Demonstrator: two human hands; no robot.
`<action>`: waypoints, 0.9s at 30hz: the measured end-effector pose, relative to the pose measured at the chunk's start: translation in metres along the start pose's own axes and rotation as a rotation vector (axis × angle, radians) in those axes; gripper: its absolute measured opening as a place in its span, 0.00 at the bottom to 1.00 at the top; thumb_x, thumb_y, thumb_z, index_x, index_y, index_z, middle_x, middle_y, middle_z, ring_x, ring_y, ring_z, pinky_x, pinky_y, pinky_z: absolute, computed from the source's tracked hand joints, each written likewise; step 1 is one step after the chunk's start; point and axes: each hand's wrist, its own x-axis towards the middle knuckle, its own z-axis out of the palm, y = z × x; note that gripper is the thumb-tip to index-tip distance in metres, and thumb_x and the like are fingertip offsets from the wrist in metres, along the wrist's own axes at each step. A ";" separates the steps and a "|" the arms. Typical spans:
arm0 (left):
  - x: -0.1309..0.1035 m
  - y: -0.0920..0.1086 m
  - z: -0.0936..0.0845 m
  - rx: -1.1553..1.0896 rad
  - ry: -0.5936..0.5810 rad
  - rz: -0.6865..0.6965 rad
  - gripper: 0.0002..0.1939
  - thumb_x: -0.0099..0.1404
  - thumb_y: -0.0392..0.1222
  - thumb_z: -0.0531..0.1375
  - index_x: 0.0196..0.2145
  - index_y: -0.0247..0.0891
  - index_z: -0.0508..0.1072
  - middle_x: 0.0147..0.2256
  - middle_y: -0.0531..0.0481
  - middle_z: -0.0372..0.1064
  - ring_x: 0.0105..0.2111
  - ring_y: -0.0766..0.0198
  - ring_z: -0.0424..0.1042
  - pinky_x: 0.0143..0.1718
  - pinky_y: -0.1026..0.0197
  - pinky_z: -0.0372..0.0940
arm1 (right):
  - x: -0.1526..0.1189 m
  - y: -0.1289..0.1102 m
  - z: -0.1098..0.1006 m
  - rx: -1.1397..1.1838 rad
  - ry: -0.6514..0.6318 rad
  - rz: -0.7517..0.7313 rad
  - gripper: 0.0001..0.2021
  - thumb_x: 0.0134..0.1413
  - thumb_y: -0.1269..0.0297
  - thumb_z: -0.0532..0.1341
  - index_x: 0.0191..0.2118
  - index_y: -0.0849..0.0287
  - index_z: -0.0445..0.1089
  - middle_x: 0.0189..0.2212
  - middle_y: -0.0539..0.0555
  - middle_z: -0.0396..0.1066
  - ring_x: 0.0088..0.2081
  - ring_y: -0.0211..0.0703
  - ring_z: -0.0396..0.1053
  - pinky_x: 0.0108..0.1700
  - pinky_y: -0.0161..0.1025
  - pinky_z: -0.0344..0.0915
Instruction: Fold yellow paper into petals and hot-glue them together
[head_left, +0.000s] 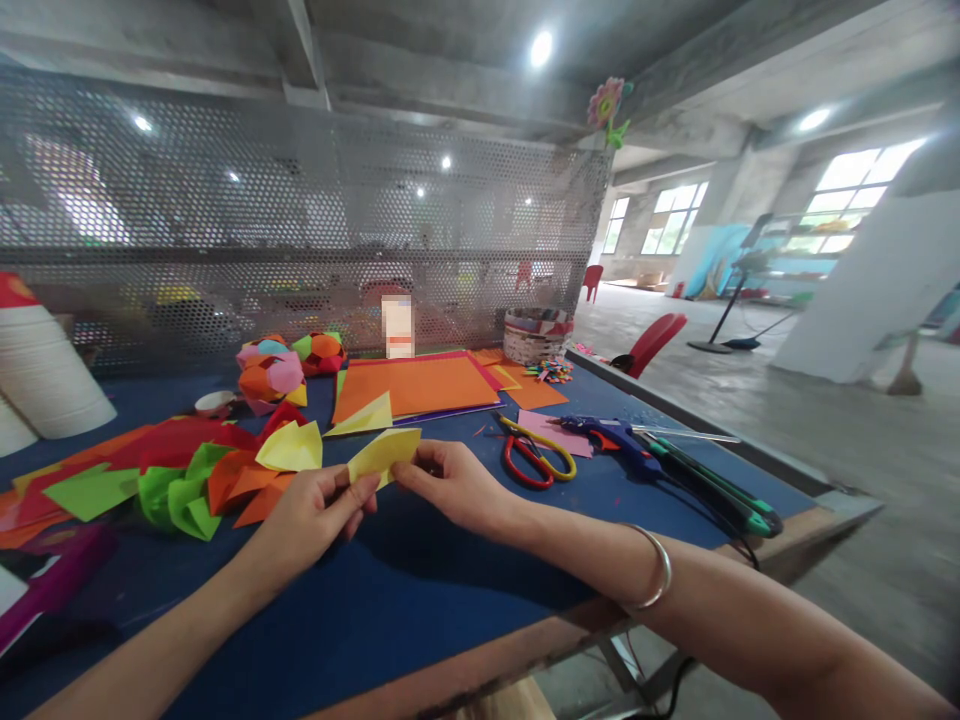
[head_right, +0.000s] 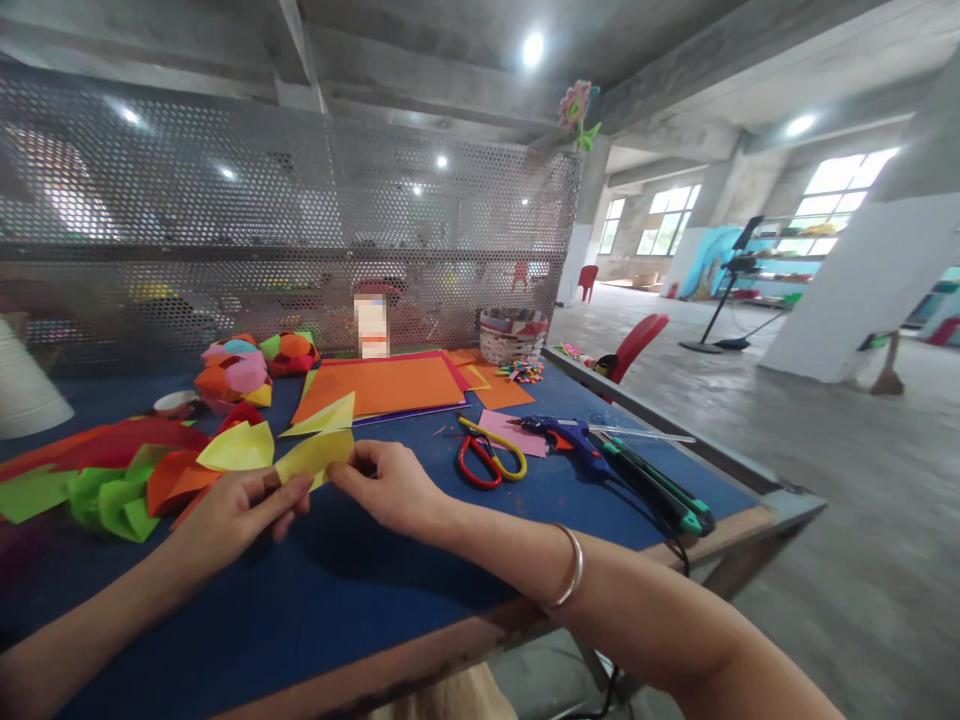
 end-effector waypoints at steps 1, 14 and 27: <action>0.001 0.000 0.000 -0.003 -0.016 -0.008 0.23 0.54 0.63 0.60 0.22 0.39 0.70 0.13 0.58 0.59 0.14 0.70 0.55 0.17 0.67 0.50 | 0.000 0.000 0.000 -0.025 -0.007 -0.021 0.09 0.57 0.62 0.59 0.34 0.62 0.74 0.27 0.50 0.70 0.30 0.38 0.64 0.34 0.35 0.60; 0.004 0.007 -0.004 -0.042 0.048 0.050 0.16 0.55 0.55 0.60 0.31 0.38 0.73 0.29 0.52 0.71 0.31 0.63 0.67 0.33 0.64 0.62 | -0.010 -0.012 -0.002 -0.269 -0.154 -0.152 0.10 0.54 0.67 0.60 0.24 0.60 0.63 0.19 0.42 0.58 0.23 0.31 0.55 0.26 0.30 0.51; 0.001 0.006 -0.004 -0.254 0.012 -0.081 0.17 0.49 0.53 0.67 0.31 0.38 0.73 0.28 0.54 0.70 0.30 0.65 0.66 0.33 0.65 0.61 | -0.010 -0.013 0.000 -0.293 -0.136 -0.126 0.08 0.59 0.67 0.59 0.28 0.61 0.67 0.21 0.44 0.62 0.24 0.32 0.57 0.28 0.30 0.52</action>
